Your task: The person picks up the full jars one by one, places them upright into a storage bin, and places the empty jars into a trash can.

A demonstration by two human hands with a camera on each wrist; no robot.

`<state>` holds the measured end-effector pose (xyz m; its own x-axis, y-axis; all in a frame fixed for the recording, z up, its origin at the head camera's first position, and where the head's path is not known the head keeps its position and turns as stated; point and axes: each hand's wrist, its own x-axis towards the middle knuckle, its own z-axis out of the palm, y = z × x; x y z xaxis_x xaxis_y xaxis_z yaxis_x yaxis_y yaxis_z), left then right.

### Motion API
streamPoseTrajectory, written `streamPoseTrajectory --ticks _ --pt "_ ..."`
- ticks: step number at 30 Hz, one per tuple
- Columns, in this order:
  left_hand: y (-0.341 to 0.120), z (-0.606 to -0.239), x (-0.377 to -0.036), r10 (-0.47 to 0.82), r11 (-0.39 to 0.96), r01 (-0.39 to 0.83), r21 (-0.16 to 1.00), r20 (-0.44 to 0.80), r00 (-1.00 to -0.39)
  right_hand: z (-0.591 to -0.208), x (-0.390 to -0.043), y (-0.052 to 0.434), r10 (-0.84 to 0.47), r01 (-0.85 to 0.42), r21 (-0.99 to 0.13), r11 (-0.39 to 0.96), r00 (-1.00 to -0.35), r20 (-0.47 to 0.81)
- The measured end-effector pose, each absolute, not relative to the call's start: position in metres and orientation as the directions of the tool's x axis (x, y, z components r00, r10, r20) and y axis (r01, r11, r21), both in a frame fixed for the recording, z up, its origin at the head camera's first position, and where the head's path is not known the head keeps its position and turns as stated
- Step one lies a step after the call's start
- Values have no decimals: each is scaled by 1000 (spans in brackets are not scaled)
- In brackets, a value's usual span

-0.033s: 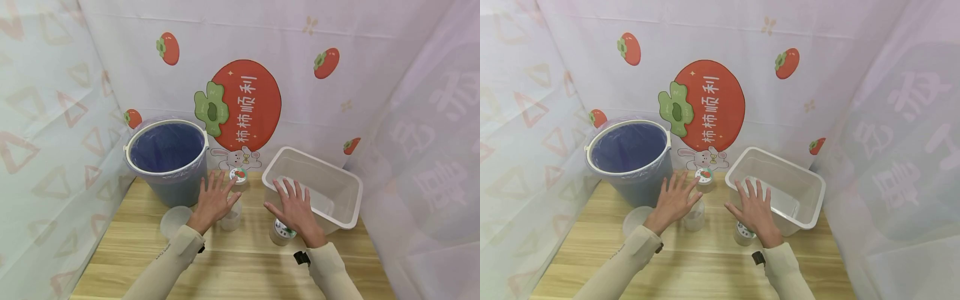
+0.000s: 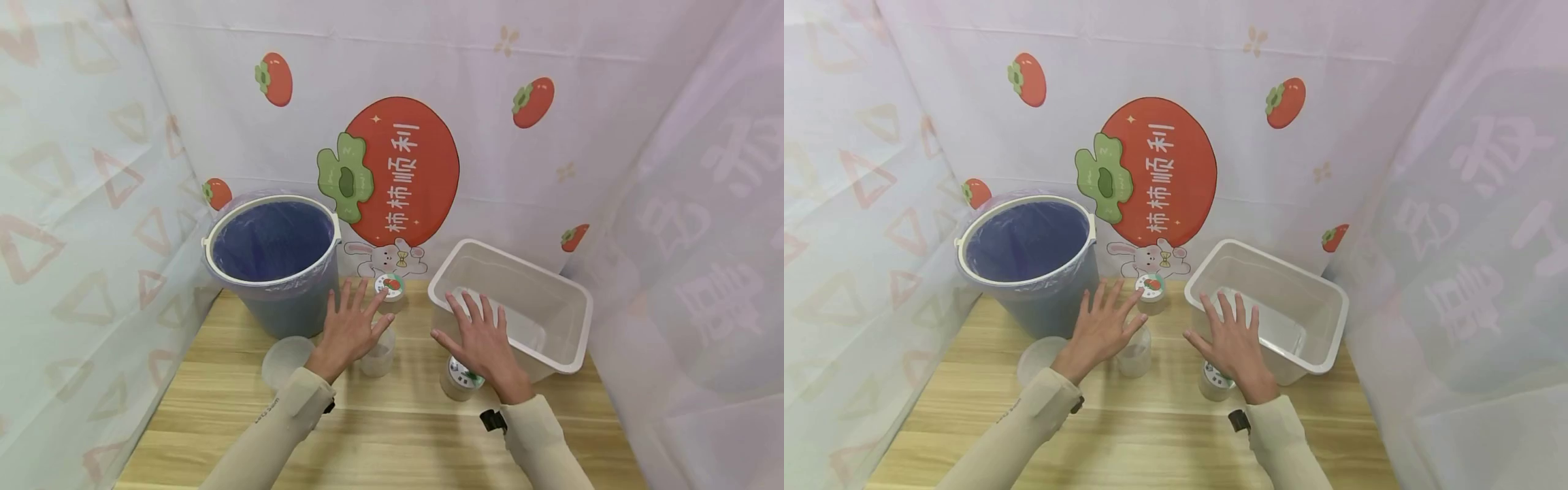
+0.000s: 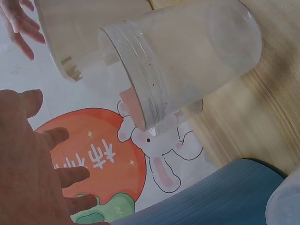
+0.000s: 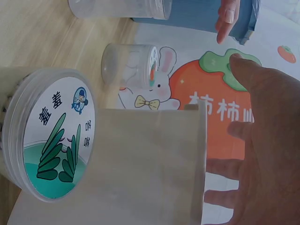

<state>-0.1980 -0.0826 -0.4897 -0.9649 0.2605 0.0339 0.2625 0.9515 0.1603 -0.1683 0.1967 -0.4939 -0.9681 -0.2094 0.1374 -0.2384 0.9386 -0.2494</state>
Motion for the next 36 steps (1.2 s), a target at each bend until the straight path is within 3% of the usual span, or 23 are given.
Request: streamPoseTrajectory --ticks 21,36 --pt "-70 -488 -191 290 947 289 142 16 -957 -486 -154 223 -188 -225 -236 945 -968 169" --pt "-56 -489 -177 362 924 368 108 72 -929 -488 -142 253 -166 -210 -221 952 -966 199"
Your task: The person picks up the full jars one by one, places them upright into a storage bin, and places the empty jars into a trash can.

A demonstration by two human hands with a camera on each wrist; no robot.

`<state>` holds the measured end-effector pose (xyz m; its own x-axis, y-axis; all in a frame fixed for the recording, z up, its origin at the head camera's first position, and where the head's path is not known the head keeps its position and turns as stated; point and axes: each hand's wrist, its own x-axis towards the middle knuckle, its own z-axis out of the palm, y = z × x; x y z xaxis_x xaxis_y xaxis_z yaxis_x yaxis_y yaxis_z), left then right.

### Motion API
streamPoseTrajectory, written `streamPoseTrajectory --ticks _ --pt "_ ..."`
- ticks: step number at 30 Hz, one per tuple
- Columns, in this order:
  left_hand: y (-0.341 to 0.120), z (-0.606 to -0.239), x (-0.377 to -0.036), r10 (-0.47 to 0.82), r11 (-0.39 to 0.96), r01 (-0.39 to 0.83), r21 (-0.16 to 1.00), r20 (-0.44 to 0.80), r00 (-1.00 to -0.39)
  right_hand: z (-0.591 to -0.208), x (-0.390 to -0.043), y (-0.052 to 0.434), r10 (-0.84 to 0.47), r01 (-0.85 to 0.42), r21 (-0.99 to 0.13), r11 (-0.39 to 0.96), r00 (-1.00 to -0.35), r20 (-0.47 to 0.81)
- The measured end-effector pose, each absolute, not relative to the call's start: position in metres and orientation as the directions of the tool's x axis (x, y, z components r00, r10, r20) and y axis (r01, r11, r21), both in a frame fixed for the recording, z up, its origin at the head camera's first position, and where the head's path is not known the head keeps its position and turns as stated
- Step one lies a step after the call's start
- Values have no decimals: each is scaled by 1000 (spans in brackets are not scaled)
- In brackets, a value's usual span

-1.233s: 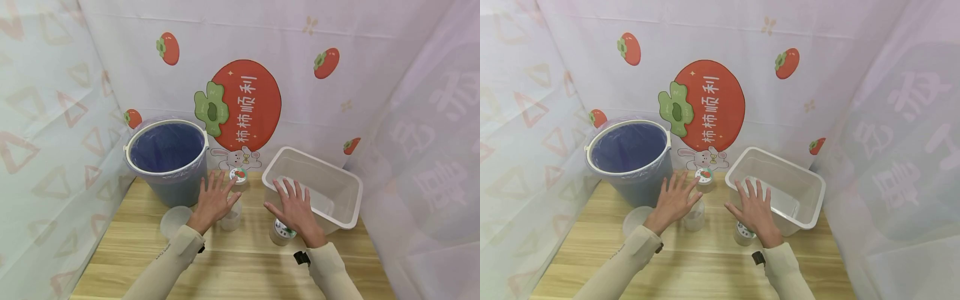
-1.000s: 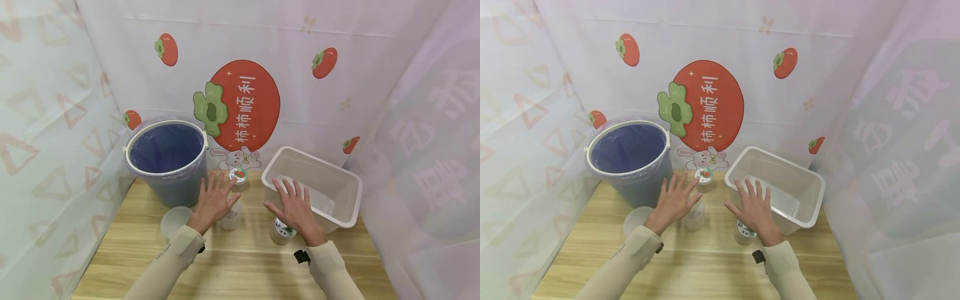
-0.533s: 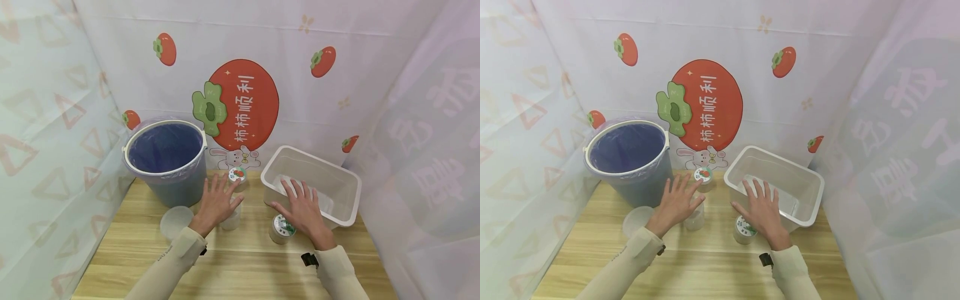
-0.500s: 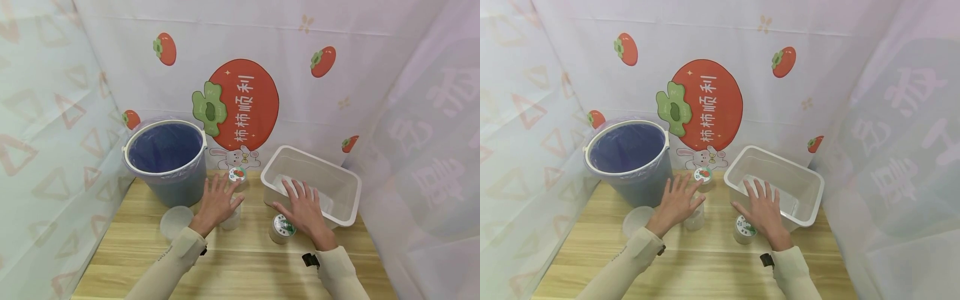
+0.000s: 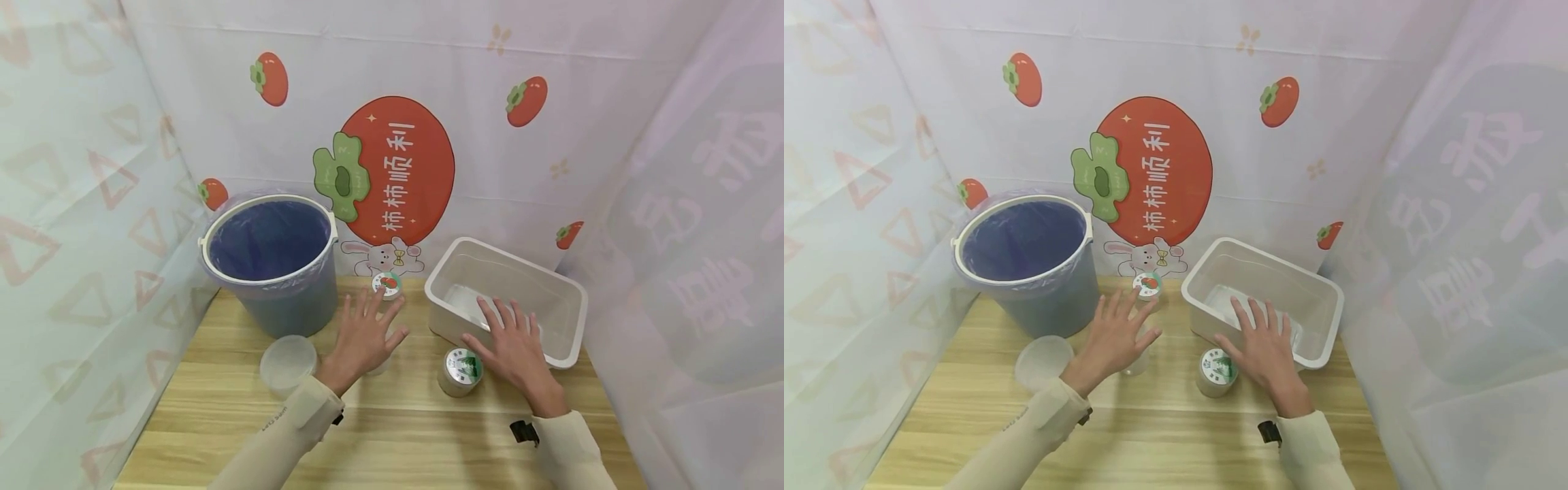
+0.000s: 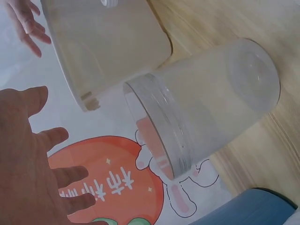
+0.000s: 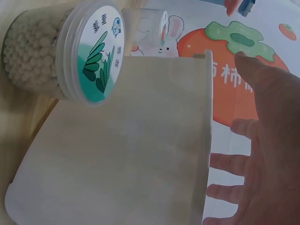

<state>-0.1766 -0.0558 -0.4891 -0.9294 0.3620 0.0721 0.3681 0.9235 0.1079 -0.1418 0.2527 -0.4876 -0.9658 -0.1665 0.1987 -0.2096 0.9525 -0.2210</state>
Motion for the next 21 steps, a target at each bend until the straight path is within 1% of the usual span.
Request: streamPoseTrajectory --ticks 9,16,21 --pt "-44 -495 -167 402 901 411 138 92 -911 -490 -135 264 -160 -197 -219 956 -972 175" --pt "-33 -503 -157 461 871 470 143 90 -883 -493 -129 275 -153 -196 -207 958 -966 208" --pt "-26 -503 -152 487 858 498 124 114 -866 -495 -125 281 -151 -197 -200 960 -963 224"
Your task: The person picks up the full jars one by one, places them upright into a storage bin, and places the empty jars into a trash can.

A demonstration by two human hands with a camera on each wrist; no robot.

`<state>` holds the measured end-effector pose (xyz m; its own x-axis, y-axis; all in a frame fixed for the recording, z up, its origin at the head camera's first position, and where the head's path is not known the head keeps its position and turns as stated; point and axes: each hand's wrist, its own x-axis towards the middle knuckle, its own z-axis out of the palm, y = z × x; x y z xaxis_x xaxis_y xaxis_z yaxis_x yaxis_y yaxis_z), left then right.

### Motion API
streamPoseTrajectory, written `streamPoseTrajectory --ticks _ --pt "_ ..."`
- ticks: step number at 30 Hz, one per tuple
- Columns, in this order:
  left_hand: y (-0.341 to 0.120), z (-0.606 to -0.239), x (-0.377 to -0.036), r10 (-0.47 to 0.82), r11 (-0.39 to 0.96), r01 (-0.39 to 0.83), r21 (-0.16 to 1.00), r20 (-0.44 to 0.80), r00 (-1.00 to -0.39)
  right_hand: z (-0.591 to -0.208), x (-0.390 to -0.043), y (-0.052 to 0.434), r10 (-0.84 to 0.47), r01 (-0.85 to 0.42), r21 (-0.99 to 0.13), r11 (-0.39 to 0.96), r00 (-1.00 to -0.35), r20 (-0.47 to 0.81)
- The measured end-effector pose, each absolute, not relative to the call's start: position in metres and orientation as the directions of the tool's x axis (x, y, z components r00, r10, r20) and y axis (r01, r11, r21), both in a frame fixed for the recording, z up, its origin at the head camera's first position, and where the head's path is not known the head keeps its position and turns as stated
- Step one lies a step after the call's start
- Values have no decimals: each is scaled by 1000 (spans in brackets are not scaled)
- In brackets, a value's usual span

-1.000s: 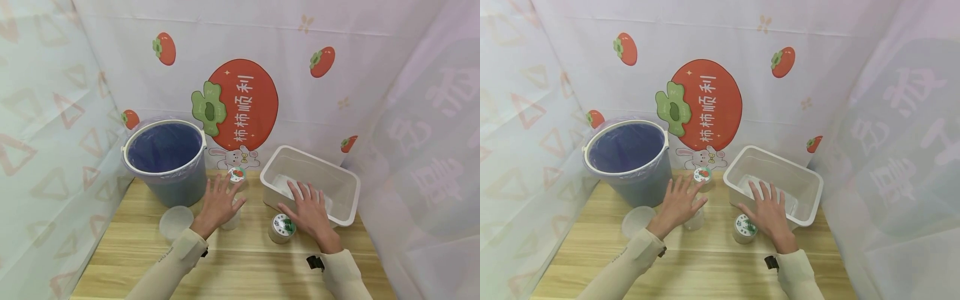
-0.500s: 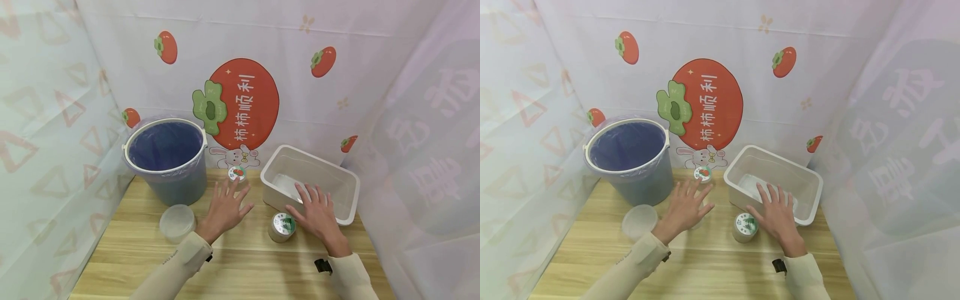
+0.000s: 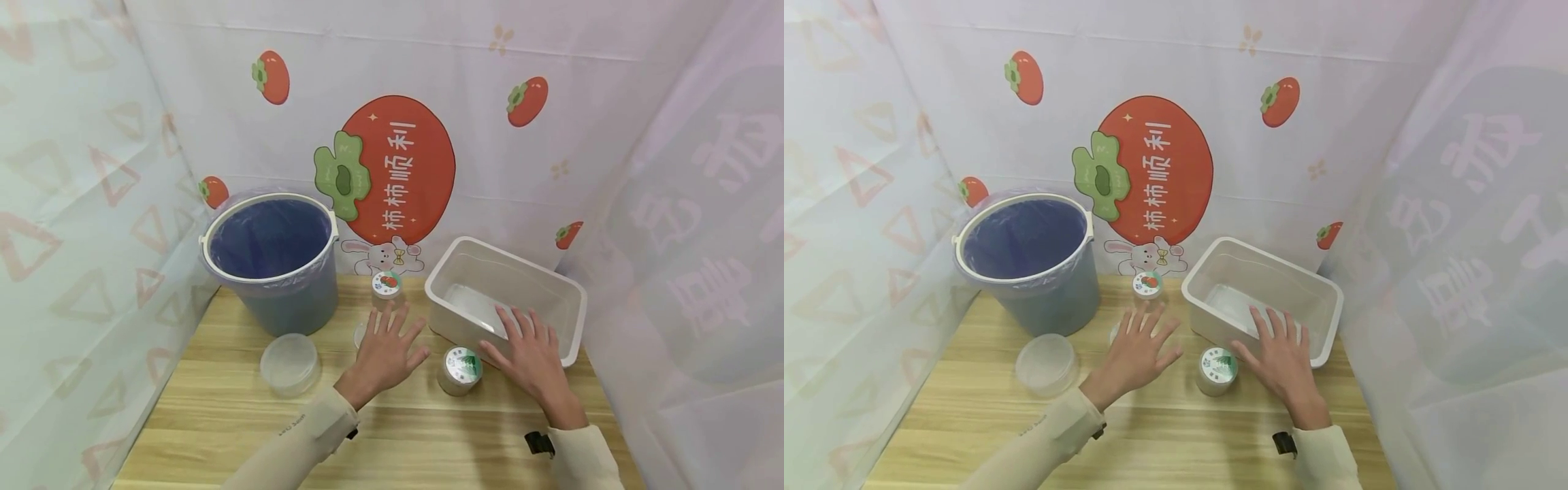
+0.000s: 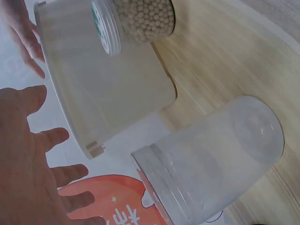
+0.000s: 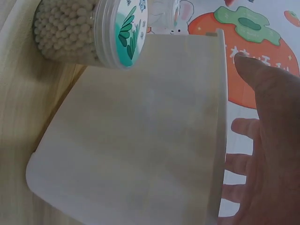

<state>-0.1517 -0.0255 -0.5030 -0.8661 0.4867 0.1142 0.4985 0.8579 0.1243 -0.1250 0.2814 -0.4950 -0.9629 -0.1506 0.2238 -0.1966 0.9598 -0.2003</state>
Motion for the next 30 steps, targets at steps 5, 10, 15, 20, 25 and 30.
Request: streamPoseTrajectory --ticks 5,10,15,20,25,30 --pt "-18 -507 -150 518 843 530 90 129 -846 -497 -121 288 -136 -180 -205 962 -968 212" --pt "-9 -519 -151 541 831 550 79 111 -833 -499 -119 294 -122 -164 -193 967 -969 216" --pt "0 -527 -149 554 823 561 93 91 -828 -499 -116 302 -116 -155 -186 970 -971 208" --pt "12 -530 -146 560 817 566 106 87 -824 -501 -115 308 -107 -143 -170 975 -972 209" --pt "26 -534 -139 579 809 584 75 75 -812 -502 -113 311 -91 -123 -174 977 -980 180" --pt "36 -539 -135 597 797 602 49 83 -798 -502 -112 312 -73 -103 -169 980 -983 170"
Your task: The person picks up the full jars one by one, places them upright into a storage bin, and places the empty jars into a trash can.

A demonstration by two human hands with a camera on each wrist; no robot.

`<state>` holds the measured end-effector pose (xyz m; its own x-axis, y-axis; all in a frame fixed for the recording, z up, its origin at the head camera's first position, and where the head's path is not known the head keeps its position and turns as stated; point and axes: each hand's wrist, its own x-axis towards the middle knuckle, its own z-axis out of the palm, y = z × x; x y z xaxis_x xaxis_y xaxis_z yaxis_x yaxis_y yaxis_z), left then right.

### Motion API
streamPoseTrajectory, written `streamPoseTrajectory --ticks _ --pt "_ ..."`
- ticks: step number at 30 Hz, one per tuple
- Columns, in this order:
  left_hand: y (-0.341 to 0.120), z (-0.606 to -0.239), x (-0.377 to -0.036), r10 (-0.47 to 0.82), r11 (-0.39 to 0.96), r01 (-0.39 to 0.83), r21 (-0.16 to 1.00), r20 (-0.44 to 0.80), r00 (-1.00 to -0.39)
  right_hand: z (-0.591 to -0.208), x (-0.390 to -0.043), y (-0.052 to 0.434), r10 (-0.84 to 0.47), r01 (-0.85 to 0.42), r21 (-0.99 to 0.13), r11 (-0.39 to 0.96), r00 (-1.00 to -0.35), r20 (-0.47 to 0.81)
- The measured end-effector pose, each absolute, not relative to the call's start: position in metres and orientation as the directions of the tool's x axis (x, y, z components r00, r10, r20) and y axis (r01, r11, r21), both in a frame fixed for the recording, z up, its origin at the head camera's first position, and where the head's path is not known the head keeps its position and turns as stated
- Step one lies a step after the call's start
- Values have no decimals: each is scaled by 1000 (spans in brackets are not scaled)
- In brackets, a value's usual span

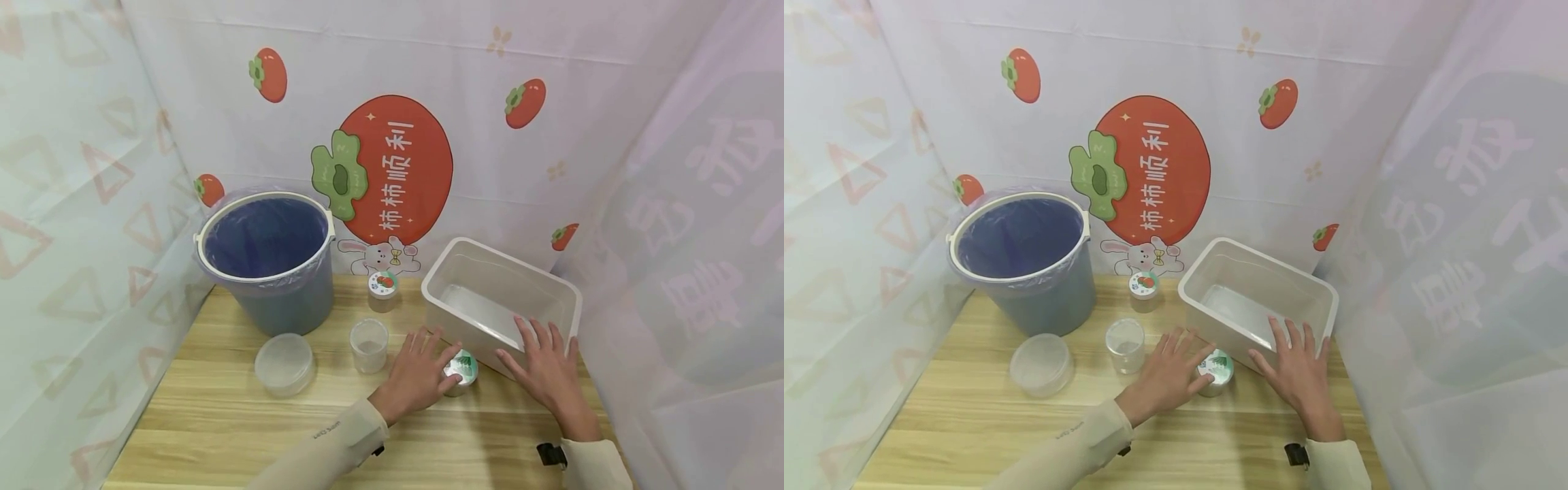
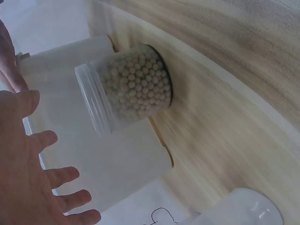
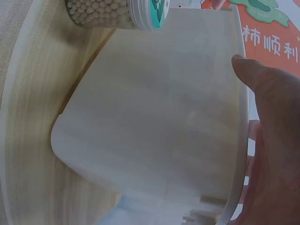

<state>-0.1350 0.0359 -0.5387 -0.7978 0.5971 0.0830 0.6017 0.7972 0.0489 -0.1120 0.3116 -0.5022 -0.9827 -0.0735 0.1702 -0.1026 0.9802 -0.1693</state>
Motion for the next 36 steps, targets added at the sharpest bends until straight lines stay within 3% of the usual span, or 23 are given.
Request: streamPoseTrajectory --ticks 36 --pt "81 -567 -128 645 763 646 -6 74 -761 -521 -110 321 -69 -128 -161 979 -942 327"
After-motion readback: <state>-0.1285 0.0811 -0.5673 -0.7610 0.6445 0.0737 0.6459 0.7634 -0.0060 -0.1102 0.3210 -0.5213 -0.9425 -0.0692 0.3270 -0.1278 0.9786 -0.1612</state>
